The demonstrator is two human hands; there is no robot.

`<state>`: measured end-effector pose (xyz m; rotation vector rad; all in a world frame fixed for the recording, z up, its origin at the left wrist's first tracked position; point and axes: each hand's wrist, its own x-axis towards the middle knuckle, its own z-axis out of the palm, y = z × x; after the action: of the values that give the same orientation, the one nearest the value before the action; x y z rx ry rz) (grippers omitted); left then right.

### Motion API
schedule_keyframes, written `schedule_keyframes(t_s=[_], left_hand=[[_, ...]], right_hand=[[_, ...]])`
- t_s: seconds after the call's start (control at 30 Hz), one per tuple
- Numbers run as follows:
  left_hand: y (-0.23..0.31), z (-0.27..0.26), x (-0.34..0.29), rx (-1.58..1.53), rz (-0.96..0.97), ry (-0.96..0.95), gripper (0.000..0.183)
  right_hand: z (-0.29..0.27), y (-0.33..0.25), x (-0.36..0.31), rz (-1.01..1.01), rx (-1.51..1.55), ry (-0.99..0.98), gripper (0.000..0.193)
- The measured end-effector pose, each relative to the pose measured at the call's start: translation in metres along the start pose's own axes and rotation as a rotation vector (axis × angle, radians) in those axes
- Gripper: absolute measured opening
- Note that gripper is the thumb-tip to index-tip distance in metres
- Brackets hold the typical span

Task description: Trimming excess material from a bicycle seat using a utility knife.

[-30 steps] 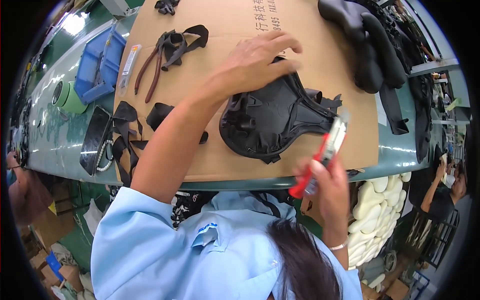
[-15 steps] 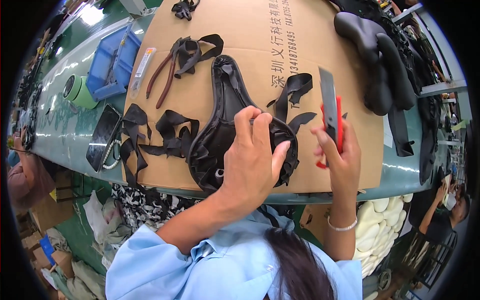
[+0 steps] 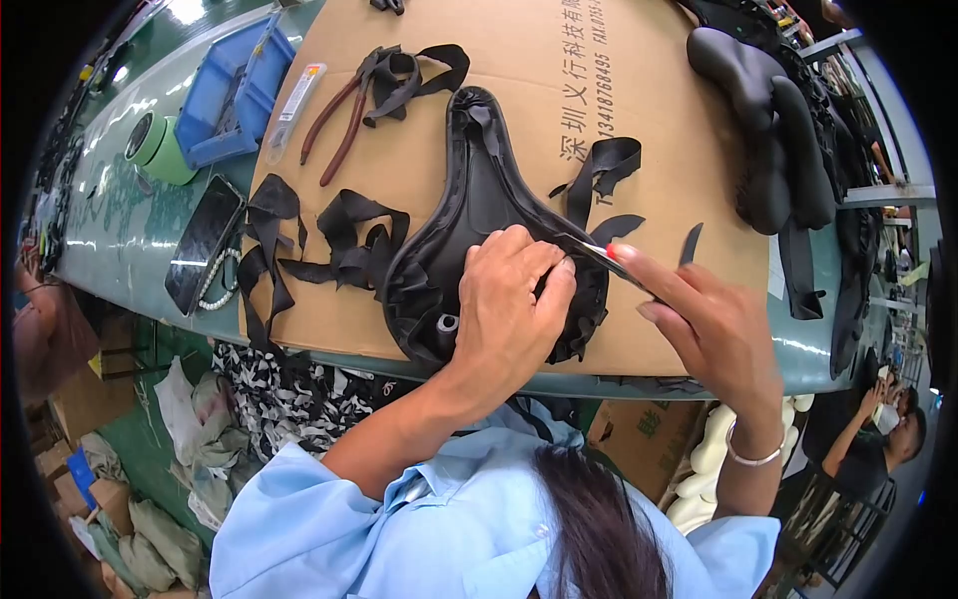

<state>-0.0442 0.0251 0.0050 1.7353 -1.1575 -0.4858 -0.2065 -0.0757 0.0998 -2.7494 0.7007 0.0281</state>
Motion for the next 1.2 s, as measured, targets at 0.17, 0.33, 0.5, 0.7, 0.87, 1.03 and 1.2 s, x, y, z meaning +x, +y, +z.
schedule_keyframes(t_s=[0.17,0.33,0.5,0.7,0.87,1.03,1.2], left_hand=[[-0.006,0.005,-0.001,-0.161,-0.022,0.078,0.010],[-0.006,0.008,0.010,-0.841,-0.129,0.360,0.019],[-0.004,-0.012,0.009,-1.330,-0.419,-0.094,0.009],[0.012,-0.010,0.068,0.417,0.310,-0.331,0.015],[0.002,-0.008,0.132,0.409,0.650,-0.625,0.021],[0.013,-0.005,0.144,-0.345,-0.410,-0.658,0.017],[0.009,-0.012,0.152,-0.764,-0.362,-0.557,0.022]], right_hand=[[-0.006,-0.018,0.001,0.030,-0.195,-0.056,0.059],[0.032,-0.047,-0.045,0.316,-0.134,0.047,0.063],[0.073,-0.051,-0.059,0.425,0.026,0.335,0.062],[0.046,0.004,-0.016,0.258,-0.058,0.365,0.052],[0.029,0.034,-0.002,0.428,0.478,0.235,0.050],[0.063,0.038,-0.014,0.369,0.696,0.277,0.051],[0.082,0.010,-0.026,0.408,0.636,0.425,0.052]])
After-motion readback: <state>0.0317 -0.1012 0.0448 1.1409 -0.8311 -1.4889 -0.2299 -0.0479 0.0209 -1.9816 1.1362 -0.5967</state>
